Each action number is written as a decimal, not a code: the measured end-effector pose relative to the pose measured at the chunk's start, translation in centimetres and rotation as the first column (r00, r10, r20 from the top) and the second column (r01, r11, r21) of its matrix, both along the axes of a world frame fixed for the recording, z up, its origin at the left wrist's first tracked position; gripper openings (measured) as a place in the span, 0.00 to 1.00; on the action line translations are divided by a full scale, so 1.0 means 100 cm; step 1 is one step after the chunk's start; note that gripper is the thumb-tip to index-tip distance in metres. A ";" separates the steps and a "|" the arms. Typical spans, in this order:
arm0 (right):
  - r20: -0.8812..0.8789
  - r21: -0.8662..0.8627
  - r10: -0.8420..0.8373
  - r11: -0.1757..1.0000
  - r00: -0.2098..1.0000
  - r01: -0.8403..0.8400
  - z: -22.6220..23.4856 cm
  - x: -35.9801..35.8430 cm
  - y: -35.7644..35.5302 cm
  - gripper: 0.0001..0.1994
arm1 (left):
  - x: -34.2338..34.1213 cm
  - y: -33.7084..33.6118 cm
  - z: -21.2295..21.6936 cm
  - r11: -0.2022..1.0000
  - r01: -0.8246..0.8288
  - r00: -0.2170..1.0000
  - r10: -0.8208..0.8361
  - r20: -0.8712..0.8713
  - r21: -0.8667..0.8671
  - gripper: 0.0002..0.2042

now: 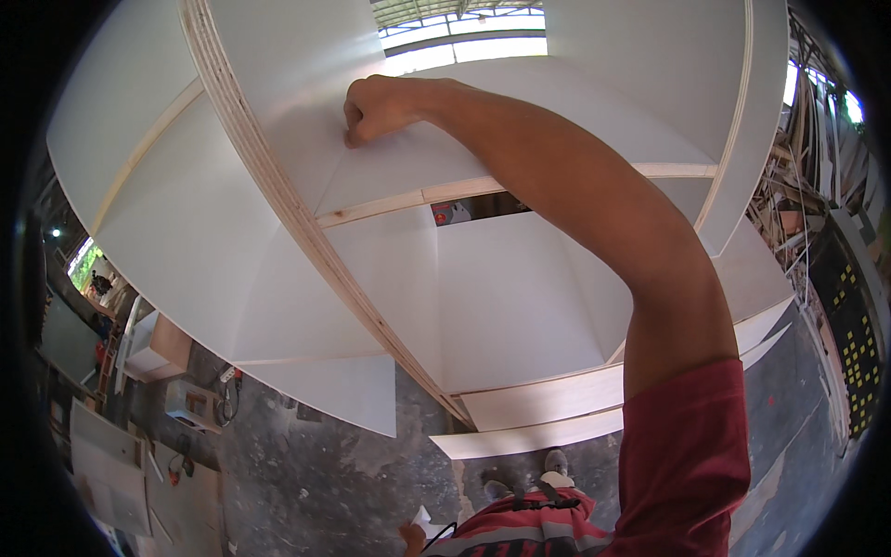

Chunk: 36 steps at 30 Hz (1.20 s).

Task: The person peels off pieces of protective plastic film from a large white wooden shelf unit and wipes the interior surfaces with a white cloth.

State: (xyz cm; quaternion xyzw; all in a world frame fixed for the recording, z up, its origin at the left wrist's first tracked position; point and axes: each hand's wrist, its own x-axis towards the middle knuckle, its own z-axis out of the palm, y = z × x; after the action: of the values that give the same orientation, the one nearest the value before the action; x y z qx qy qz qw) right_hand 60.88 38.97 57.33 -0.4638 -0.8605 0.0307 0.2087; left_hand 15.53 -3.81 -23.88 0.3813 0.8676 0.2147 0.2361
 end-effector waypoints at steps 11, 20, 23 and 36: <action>0.112 0.034 -0.006 0.999 0.994 0.003 0.013 0.002 -0.011 0.07 | 0.007 -0.012 0.002 0.992 -0.103 0.975 0.115 0.189 -0.073 0.13; 0.089 -0.084 -0.026 0.996 0.996 0.033 0.019 -0.003 -0.004 0.07 | 0.034 0.007 0.020 0.981 0.084 0.996 -0.085 0.001 -0.176 0.15; 0.106 -0.074 -0.012 0.997 0.994 0.020 0.022 -0.008 -0.002 0.07 | 0.033 0.015 0.021 0.984 -0.017 0.990 0.042 0.135 -0.179 0.17; 0.123 -0.037 -0.050 0.998 0.991 0.055 0.016 0.018 0.002 0.10 | 0.074 0.070 0.089 0.994 0.051 0.973 -0.027 0.230 -0.097 0.18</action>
State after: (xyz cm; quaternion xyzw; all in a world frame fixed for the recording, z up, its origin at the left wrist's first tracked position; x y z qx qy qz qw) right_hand 62.72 39.15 58.93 -0.4916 -0.8582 0.0142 0.1469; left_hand 22.91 3.22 -14.96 0.3586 0.8369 0.2078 0.3576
